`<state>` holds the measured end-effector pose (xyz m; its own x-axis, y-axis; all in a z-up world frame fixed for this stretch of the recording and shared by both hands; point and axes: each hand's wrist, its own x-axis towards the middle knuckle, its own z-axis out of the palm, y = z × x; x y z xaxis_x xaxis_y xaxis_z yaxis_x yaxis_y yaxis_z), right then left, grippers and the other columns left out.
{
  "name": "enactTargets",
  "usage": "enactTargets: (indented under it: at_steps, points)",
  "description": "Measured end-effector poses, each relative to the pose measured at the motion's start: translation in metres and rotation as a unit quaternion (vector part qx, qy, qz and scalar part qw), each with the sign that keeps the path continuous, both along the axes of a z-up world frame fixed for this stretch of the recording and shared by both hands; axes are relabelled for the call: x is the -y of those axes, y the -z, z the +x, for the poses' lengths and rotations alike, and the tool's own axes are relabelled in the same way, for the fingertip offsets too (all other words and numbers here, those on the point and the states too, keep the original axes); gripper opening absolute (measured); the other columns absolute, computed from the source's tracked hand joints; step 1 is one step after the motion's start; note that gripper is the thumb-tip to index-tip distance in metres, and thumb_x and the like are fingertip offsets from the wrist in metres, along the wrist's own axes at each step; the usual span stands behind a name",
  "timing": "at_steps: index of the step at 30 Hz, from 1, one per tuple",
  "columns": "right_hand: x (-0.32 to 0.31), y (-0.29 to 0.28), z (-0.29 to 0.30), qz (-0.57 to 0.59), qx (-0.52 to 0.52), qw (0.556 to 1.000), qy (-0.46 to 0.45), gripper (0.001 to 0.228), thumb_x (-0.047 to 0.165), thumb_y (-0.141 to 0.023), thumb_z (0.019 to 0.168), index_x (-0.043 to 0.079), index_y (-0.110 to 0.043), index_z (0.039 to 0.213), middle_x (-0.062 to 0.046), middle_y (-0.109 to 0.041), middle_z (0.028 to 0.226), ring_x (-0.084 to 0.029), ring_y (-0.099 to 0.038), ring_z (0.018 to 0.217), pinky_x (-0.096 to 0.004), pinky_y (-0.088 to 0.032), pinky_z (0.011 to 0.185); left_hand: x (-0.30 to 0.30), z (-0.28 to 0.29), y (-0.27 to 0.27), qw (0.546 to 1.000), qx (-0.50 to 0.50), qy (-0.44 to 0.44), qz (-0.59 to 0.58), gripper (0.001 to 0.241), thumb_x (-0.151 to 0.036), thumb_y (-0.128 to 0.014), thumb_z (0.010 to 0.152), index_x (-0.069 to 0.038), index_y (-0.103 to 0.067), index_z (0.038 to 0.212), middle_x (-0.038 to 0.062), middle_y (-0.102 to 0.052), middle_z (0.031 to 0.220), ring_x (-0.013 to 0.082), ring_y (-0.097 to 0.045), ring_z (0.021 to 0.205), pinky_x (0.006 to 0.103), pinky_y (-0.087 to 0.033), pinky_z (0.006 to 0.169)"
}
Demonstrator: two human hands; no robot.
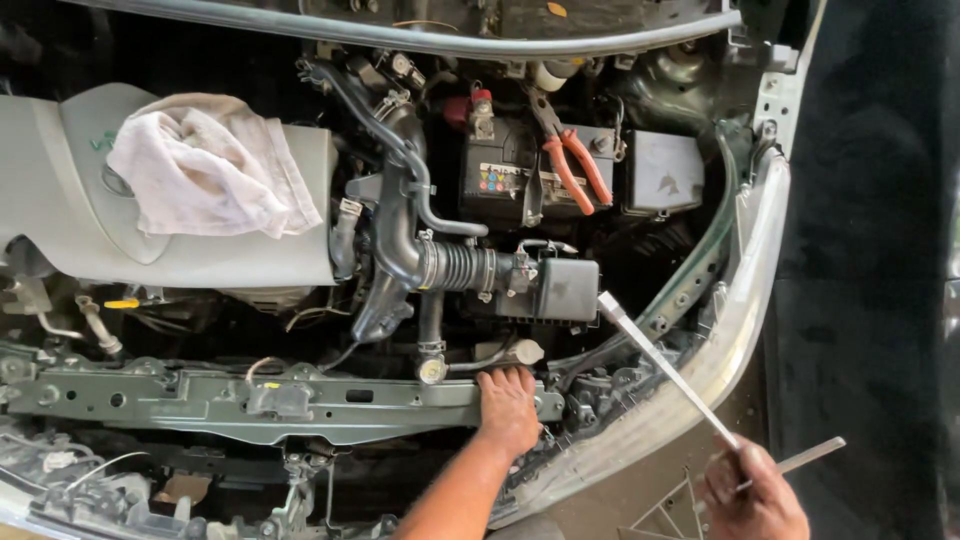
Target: The person uses a wrench to tighten bolts on a component within the car's engine bay. The hands are visible manipulating the tool and the engine parts throughout the process.
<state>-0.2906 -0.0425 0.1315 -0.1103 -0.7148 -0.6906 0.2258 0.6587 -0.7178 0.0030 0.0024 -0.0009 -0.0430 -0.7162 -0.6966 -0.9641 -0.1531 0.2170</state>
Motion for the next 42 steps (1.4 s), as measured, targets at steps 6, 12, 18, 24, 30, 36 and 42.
enactTargets:
  at_steps: [6, 12, 18, 24, 30, 36, 42]
  points:
    - [0.056, 0.013, 0.048, -0.047, 0.071, 0.996, 0.040, 0.029, 0.029, -0.046, 0.114, 0.005, -0.060, 0.121, 0.000, -0.049, 0.075, -0.016, -0.047, 0.068, -0.038, -0.039, 0.072, 0.006, 0.010, -0.011, 1.000, -0.012, 0.016, 0.024, 0.105, -0.061, -0.072, 0.086, 0.005, -0.028, 0.154, 0.021, -0.045, 0.145, 0.0382, -0.042, 0.127, 0.0619, -0.029, 0.104]
    - [0.109, 0.012, 0.060, -0.134, 0.027, 0.991, 0.003, 0.032, 0.028, -0.057, 0.105, 0.002, -0.066, 0.120, -0.006, -0.062, 0.085, -0.020, -0.056, 0.073, -0.041, -0.048, 0.072, 0.003, 0.006, 0.005, 1.000, -0.026, 0.003, 0.001, 0.101, -0.060, -0.072, 0.085, 0.002, -0.031, 0.153, 0.018, -0.048, 0.141, 0.0356, -0.045, 0.124, 0.0586, -0.030, 0.104]
    - [0.104, -0.092, 0.058, -0.366, -0.274, 0.879, -0.137, 0.016, 0.005, -0.053, 0.107, -0.006, -0.064, 0.108, -0.017, -0.067, 0.093, -0.020, -0.061, 0.072, -0.027, -0.048, 0.068, -0.004, -0.001, 0.010, 0.999, -0.032, -0.003, -0.013, 0.098, -0.062, -0.072, 0.082, -0.001, -0.036, 0.150, 0.016, -0.051, 0.140, 0.0325, -0.048, 0.123, 0.0572, -0.032, 0.104]
    - [0.112, -0.132, 0.036, -0.439, -0.351, 0.815, -0.139, 0.015, -0.005, -0.056, 0.101, -0.003, -0.067, 0.110, -0.013, -0.065, 0.094, -0.015, -0.063, 0.069, -0.024, -0.053, 0.065, 0.003, 0.005, 0.000, 1.000, -0.017, 0.008, 0.001, 0.103, -0.065, -0.073, 0.081, 0.001, -0.034, 0.149, 0.017, -0.050, 0.139, 0.0330, -0.047, 0.120, 0.0590, -0.032, 0.102]
    - [0.109, -0.098, 0.113, -0.227, -0.519, 0.683, -0.460, 0.019, 0.000, -0.077, 0.091, 0.004, -0.073, 0.110, -0.011, -0.074, 0.093, -0.018, -0.072, 0.082, -0.030, -0.056, 0.065, 0.004, 0.003, -0.005, 1.000, -0.013, 0.012, 0.005, 0.103, -0.066, -0.073, 0.081, 0.001, -0.034, 0.149, 0.018, -0.051, 0.138, 0.0336, -0.048, 0.120, 0.0581, -0.032, 0.102]
    - [0.046, 0.001, 0.158, -0.011, -0.461, 0.554, -0.694, 0.021, 0.025, -0.074, 0.086, 0.018, -0.076, 0.107, -0.014, -0.076, 0.087, -0.031, -0.074, 0.083, -0.043, -0.057, 0.075, 0.004, 0.003, -0.004, 1.000, -0.002, 0.012, 0.006, 0.102, -0.065, -0.073, 0.081, 0.001, -0.035, 0.148, 0.018, -0.050, 0.138, 0.0338, -0.048, 0.121, 0.0582, -0.032, 0.101]
    - [0.016, 0.115, 0.160, -0.107, -0.526, 0.470, -0.701, 0.015, 0.017, -0.065, 0.081, 0.008, -0.075, 0.089, -0.019, -0.074, 0.081, -0.037, -0.074, 0.078, -0.048, -0.058, 0.071, -0.006, -0.004, 0.011, 1.000, 0.002, -0.007, -0.020, 0.089, -0.054, -0.072, 0.081, -0.002, -0.039, 0.145, 0.015, -0.053, 0.132, 0.0325, -0.049, 0.119, 0.0562, -0.032, 0.100]
